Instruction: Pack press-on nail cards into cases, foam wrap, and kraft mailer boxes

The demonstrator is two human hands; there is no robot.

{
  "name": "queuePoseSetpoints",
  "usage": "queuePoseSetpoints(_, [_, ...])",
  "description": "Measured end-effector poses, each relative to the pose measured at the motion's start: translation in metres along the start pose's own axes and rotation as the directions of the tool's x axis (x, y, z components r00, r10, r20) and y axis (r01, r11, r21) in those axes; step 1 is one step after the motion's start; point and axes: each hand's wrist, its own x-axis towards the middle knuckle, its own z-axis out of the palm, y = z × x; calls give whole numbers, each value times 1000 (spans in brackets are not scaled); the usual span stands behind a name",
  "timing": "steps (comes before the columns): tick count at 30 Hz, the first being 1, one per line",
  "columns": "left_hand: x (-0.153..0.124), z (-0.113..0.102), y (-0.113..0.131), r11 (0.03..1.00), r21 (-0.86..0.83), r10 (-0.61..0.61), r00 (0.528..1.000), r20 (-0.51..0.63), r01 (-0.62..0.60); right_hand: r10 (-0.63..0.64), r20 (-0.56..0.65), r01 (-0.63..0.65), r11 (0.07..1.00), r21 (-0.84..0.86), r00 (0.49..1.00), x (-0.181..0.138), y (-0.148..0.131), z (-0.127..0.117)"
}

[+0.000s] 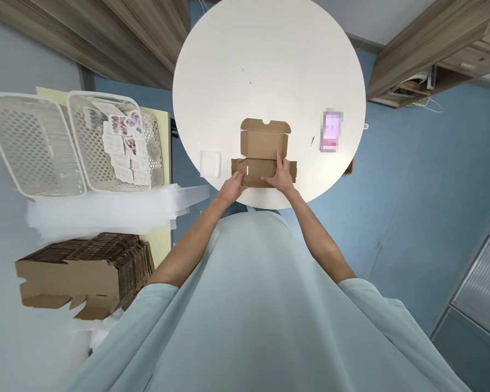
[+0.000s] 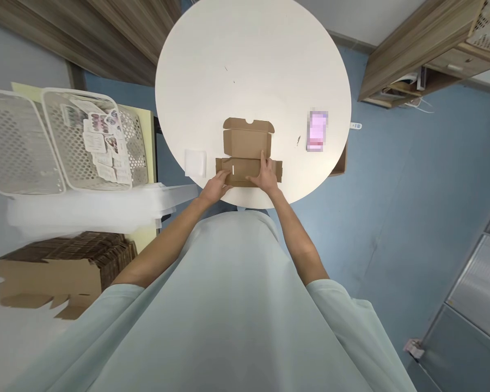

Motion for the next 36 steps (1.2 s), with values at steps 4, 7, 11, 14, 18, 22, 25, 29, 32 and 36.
queuePoseSetpoints(4, [9, -4, -7, 980, -186, -89, 993, -77, 73, 19, 108, -13, 998, -58, 994, -16, 8, 2])
queuePoseSetpoints(7, [17, -9, -10, 972, -215, -116, 991, -70, 98, 26, 124, -13, 994, -104, 992, -18, 11, 0])
queuePoseSetpoints(11, [20, -17, -10, 979, -178, -99, 995, -7, 96, 20, 127, -4, 993, -121, 992, -13, 12, -4])
queuePoseSetpoints(14, [21, -20, -3, 991, -92, -101, 995, 7, 101, 21, 129, -5, 992, -124, 991, -12, 12, -5])
queuePoseSetpoints(18, [24, -21, 16, 986, 79, -140, 988, -59, 144, 27, 141, -9, 992, -129, 990, -12, 11, -6])
queuePoseSetpoints(22, [29, -21, 36, 960, 219, -165, 984, -59, 174, 30, 161, -8, 991, -134, 987, -11, 11, -7])
queuePoseSetpoints(25, [33, -24, 44, 953, 255, -164, 986, -30, 166, 33, 156, -12, 991, -135, 987, -10, 11, -8])
queuePoseSetpoints(29, [29, -28, 47, 954, 255, -156, 987, -35, 160, 41, 146, -21, 990, -138, 988, -10, 11, -7])
queuePoseSetpoints(32, [19, -28, 44, 959, 225, -149, 983, -108, 170, 30, 139, -12, 991, -130, 990, -9, 11, -7])
queuePoseSetpoints(36, [5, -27, 34, 938, 117, -275, 908, -317, 325, 19, 136, -2, 993, -118, 991, -8, 12, -6])
